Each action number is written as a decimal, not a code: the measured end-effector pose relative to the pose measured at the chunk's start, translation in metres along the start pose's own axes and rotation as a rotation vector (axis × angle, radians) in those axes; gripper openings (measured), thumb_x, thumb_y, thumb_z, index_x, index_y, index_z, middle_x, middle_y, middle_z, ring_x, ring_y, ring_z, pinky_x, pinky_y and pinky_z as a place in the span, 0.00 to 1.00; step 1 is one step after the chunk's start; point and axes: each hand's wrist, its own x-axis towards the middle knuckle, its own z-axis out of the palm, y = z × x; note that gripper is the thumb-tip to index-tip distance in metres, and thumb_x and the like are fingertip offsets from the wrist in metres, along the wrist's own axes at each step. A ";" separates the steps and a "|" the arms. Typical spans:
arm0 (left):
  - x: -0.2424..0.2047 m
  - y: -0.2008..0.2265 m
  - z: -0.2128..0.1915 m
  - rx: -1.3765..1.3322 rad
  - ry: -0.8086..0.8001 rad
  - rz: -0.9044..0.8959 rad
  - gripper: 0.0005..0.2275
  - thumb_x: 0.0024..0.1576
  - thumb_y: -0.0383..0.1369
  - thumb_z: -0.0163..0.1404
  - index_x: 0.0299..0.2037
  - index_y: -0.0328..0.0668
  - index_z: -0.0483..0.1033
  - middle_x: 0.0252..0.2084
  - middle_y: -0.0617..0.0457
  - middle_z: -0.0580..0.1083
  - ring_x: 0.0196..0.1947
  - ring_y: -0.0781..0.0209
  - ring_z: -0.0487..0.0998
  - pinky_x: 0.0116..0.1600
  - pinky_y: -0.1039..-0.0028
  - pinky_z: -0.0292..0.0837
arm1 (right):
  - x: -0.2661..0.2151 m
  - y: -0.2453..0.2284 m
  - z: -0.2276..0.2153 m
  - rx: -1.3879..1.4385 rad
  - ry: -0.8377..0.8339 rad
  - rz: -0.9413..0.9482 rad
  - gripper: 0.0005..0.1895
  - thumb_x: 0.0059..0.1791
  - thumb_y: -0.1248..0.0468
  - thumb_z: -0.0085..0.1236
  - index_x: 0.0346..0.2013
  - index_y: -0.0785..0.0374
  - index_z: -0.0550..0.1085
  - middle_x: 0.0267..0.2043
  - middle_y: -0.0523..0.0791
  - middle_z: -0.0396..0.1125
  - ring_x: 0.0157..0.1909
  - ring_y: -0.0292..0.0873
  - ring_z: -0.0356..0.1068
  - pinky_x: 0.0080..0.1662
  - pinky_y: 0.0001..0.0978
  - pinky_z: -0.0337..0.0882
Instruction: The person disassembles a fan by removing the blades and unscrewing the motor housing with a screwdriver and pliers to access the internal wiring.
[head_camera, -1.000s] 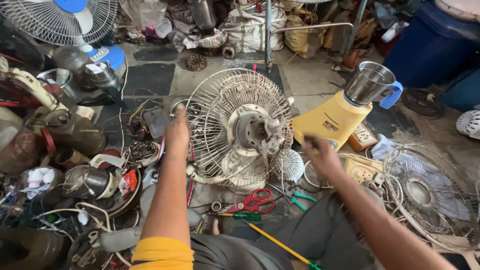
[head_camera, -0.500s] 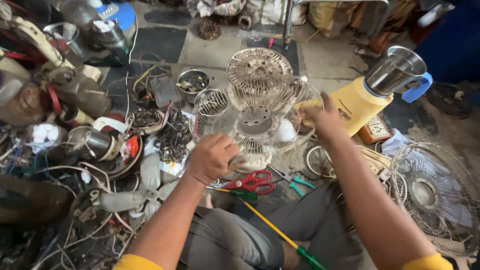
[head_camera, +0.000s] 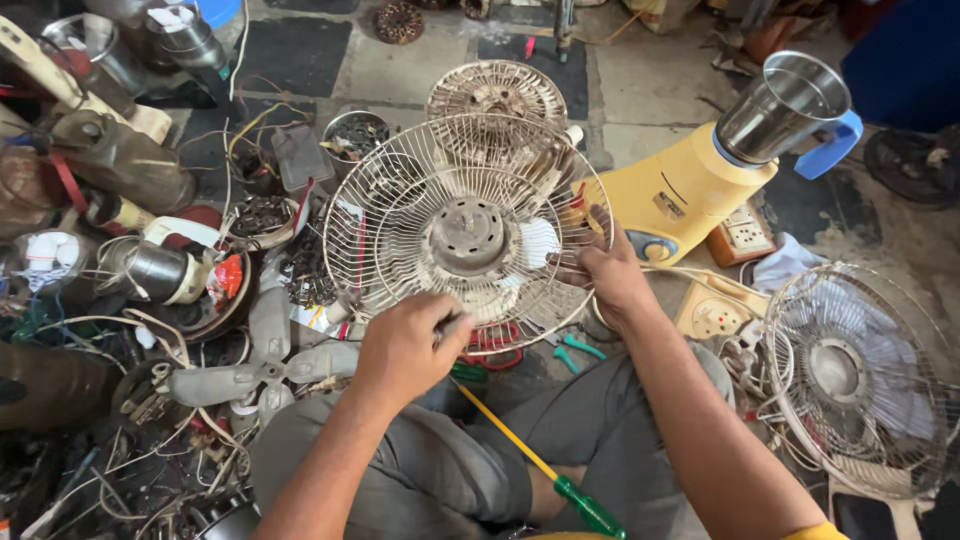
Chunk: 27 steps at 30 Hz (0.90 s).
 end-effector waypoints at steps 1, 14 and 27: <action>0.006 0.003 0.003 -0.007 -0.026 -0.015 0.10 0.55 0.41 0.55 0.35 0.44 0.78 0.32 0.49 0.78 0.34 0.46 0.80 0.38 0.57 0.73 | -0.001 -0.002 0.001 -0.016 0.007 -0.002 0.41 0.48 0.76 0.40 0.76 0.56 0.47 0.58 0.49 0.66 0.49 0.47 0.74 0.48 0.42 0.78; 0.103 -0.016 0.059 0.525 -0.215 0.233 0.08 0.55 0.28 0.48 0.35 0.47 0.82 0.33 0.45 0.80 0.35 0.46 0.83 0.38 0.56 0.78 | -0.003 -0.004 0.009 -0.016 0.043 -0.015 0.38 0.48 0.75 0.42 0.73 0.53 0.51 0.58 0.47 0.65 0.50 0.44 0.71 0.46 0.43 0.78; 0.104 -0.023 0.051 0.547 -0.203 0.290 0.09 0.55 0.28 0.48 0.40 0.47 0.81 0.32 0.47 0.80 0.34 0.47 0.83 0.38 0.58 0.78 | -0.019 0.071 -0.038 -1.374 -0.074 0.076 0.31 0.46 0.50 0.60 0.61 0.56 0.68 0.53 0.54 0.70 0.54 0.57 0.72 0.56 0.46 0.72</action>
